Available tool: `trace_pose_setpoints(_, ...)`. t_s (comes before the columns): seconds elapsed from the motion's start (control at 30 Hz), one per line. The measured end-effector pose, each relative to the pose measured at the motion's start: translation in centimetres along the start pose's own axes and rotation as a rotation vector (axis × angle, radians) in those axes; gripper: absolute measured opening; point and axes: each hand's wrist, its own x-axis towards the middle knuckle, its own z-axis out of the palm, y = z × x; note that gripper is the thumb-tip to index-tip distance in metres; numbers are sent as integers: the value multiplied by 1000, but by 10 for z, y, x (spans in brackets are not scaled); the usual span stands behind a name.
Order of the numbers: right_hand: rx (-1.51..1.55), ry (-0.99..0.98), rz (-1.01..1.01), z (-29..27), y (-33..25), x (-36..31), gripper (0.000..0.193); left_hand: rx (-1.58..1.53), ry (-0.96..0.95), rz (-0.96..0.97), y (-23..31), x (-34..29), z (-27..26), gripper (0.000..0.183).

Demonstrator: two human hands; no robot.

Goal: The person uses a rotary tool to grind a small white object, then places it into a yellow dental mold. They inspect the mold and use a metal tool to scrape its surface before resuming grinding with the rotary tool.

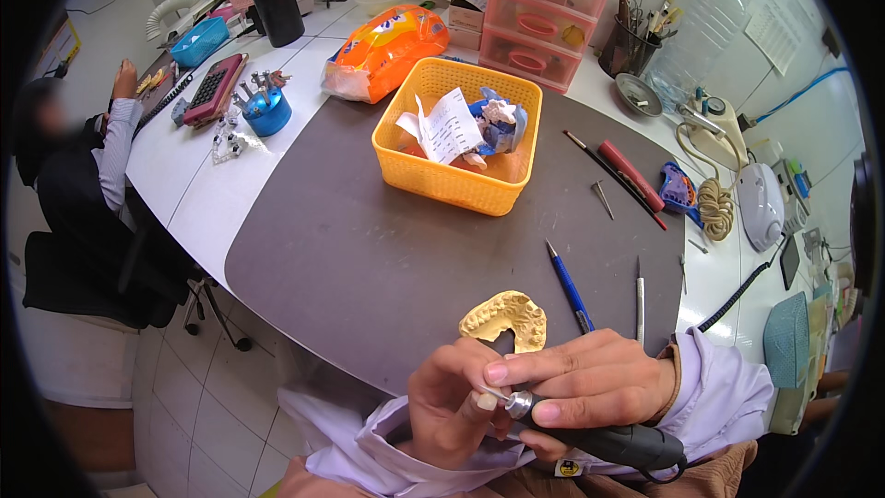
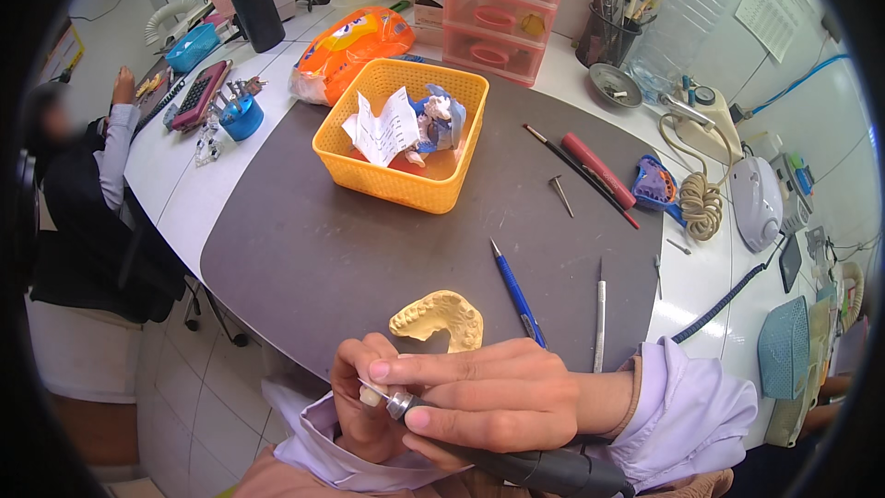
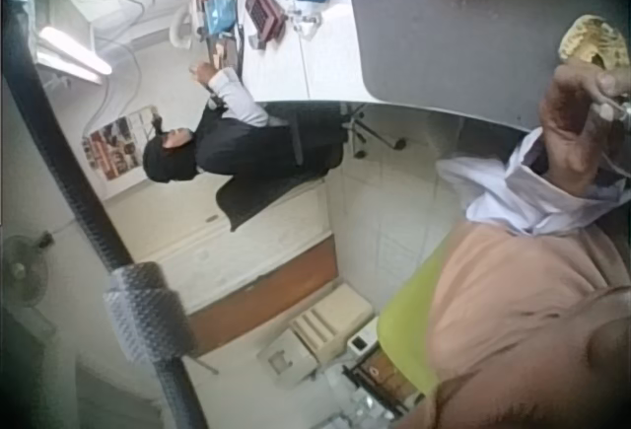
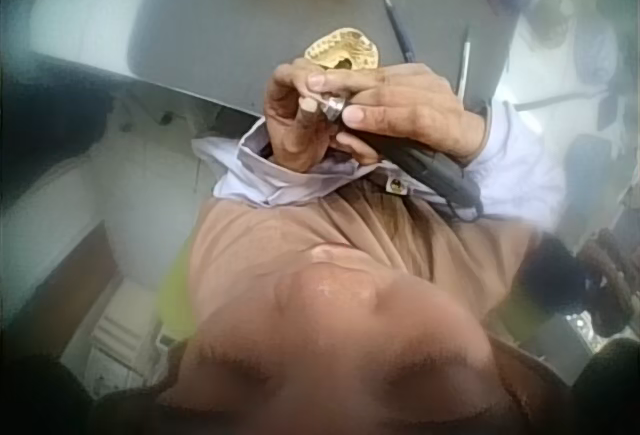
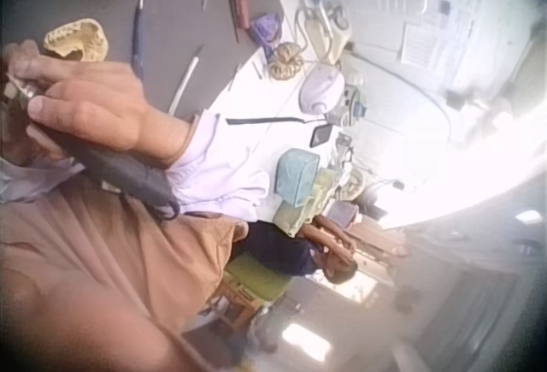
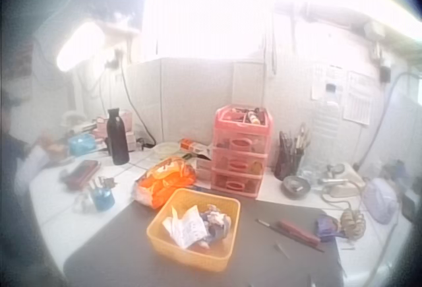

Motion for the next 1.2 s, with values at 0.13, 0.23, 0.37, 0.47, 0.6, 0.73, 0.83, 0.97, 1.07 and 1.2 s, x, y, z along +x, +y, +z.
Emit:
trace_pose_setpoints(0.13,-2,-8,-2,0,0,-2,26,8,4,4,0,0,0,13)
trace_pose_setpoints(0.23,-14,-5,-6,0,-1,-2,26,34,-11,16,-1,0,-1,12)
trace_pose_setpoints(0.37,-48,-20,-60,1,0,0,27,39,-9,20,0,0,0,11)
trace_pose_setpoints(0.47,-16,1,-13,3,1,-5,30,21,7,5,0,1,1,12)
trace_pose_setpoints(0.6,-2,17,27,3,0,-4,35,-55,24,-37,-2,-1,0,14)
trace_pose_setpoints(0.73,-31,47,-21,5,2,-3,27,-133,34,-54,-5,0,2,17)
trace_pose_setpoints(0.83,-62,22,-38,5,1,-1,23,-181,8,-47,-7,-1,0,18)
trace_pose_setpoints(0.97,-82,36,-51,6,3,-2,21,-185,40,-50,-7,-1,4,17)
trace_pose_setpoints(1.07,-98,39,-64,7,5,-3,21,-195,57,-48,-7,-2,6,17)
trace_pose_setpoints(1.2,-130,21,-91,6,6,-2,20,-223,61,-53,-9,-3,6,16)
